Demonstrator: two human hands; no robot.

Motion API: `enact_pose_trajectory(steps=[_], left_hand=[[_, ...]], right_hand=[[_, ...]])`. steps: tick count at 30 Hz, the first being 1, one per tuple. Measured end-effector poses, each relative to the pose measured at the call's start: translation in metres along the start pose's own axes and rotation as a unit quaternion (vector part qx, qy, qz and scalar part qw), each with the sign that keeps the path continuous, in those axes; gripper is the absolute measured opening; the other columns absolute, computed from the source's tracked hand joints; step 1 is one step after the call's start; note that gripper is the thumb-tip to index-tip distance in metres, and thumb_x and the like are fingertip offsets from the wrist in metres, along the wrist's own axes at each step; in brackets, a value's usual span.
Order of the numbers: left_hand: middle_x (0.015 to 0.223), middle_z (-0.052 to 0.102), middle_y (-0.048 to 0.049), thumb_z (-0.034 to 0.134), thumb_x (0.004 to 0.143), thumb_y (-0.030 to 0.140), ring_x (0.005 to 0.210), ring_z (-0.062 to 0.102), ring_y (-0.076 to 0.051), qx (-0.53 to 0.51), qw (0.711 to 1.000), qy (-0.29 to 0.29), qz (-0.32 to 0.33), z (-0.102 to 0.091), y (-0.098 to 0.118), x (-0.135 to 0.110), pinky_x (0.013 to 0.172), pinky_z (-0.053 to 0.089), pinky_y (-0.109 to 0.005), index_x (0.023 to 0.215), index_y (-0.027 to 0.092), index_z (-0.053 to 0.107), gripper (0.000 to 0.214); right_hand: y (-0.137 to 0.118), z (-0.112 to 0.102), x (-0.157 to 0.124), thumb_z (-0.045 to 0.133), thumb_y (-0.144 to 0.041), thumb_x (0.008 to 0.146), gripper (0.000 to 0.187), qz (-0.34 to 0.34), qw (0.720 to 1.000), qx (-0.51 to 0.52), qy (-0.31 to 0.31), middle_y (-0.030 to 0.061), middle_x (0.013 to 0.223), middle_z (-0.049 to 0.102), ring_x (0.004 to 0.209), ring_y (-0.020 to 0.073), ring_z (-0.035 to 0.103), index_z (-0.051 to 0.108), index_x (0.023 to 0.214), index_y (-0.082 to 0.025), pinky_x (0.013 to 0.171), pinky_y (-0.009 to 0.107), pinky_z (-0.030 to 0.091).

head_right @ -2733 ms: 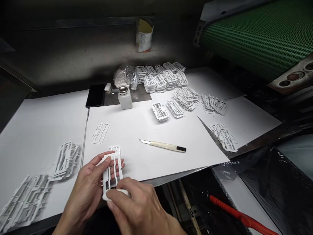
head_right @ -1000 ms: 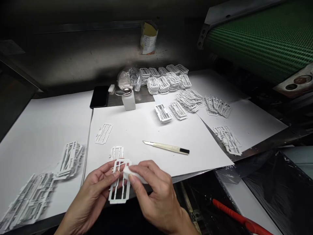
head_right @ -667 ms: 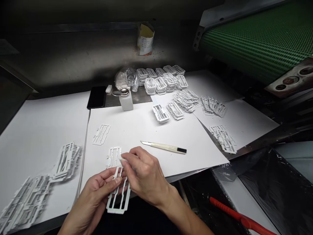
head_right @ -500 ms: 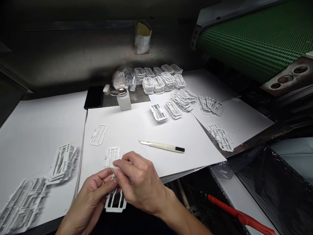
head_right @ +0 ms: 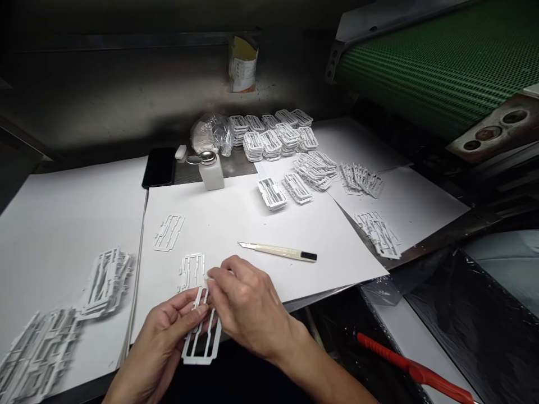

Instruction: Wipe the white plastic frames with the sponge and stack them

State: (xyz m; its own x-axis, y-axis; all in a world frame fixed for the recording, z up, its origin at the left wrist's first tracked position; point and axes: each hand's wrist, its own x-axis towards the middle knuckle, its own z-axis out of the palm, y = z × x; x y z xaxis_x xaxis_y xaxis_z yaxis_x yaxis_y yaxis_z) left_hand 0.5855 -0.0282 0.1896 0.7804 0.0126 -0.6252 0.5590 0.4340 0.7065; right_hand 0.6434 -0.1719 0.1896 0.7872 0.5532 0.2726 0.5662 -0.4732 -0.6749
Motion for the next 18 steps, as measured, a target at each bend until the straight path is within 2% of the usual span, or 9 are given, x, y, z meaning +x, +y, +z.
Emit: enact_pose_trajectory(steps=[4, 8, 10, 14, 18], left_hand=[[0.098, 0.072, -0.0088, 0.073, 0.073, 0.029, 0.091, 0.062, -0.02, -0.005, 1.0, 0.003, -0.017, 0.001, 0.001, 0.0, 0.08, 0.048, -0.028, 0.099, 0.018, 0.073, 0.028], [0.098, 0.073, -0.009, 0.072, 0.074, 0.029, 0.097, 0.063, -0.021, -0.008, 1.0, 0.005, -0.021, 0.0, 0.002, -0.001, 0.084, 0.048, -0.029, 0.098, 0.018, 0.072, 0.026], [0.097, 0.073, -0.0083, 0.071, 0.074, 0.03, 0.095, 0.063, -0.02, -0.014, 1.0, 0.016, -0.023, -0.001, 0.002, -0.001, 0.082, 0.049, -0.028, 0.097, 0.018, 0.071, 0.026], [0.094, 0.071, -0.0057, 0.068, 0.077, 0.033, 0.08, 0.063, -0.016, -0.019, 0.998, 0.048, -0.029, 0.0, 0.001, 0.001, 0.068, 0.05, -0.026, 0.107, 0.022, 0.067, 0.032], [0.095, 0.069, -0.0069, 0.066, 0.078, 0.035, 0.079, 0.06, -0.016, 0.014, 0.999, 0.029, -0.007, 0.003, -0.001, 0.003, 0.065, 0.049, -0.024, 0.105, 0.019, 0.069, 0.031]], right_hand=[[0.008, -0.007, -0.001, 0.05, -0.018, 0.093, 0.02, 0.04, 0.998, 0.027, 0.043, 0.0076, 0.085, 0.061, 0.072, 0.0179, 0.06, 0.067, 0.103, -0.016, 0.063, 0.028, 0.051], [0.012, -0.007, -0.007, 0.055, -0.019, 0.091, 0.016, 0.089, 0.989, 0.086, 0.078, 0.0071, 0.09, 0.065, 0.082, 0.02, 0.063, 0.068, 0.1, -0.018, 0.073, 0.031, 0.052], [0.012, -0.003, -0.01, 0.057, -0.02, 0.091, 0.015, 0.118, 0.982, 0.111, 0.094, 0.0063, 0.093, 0.066, 0.087, 0.0204, 0.064, 0.069, 0.101, -0.019, 0.077, 0.031, 0.051], [0.009, 0.006, -0.014, 0.057, -0.022, 0.092, 0.016, 0.148, 0.974, 0.136, 0.102, 0.0048, 0.095, 0.068, 0.085, 0.0185, 0.065, 0.067, 0.105, -0.02, 0.074, 0.028, 0.053], [0.002, 0.009, -0.011, 0.056, -0.021, 0.092, 0.016, 0.137, 0.974, 0.143, 0.11, 0.0058, 0.097, 0.067, 0.088, 0.0192, 0.063, 0.067, 0.105, -0.02, 0.077, 0.03, 0.053]])
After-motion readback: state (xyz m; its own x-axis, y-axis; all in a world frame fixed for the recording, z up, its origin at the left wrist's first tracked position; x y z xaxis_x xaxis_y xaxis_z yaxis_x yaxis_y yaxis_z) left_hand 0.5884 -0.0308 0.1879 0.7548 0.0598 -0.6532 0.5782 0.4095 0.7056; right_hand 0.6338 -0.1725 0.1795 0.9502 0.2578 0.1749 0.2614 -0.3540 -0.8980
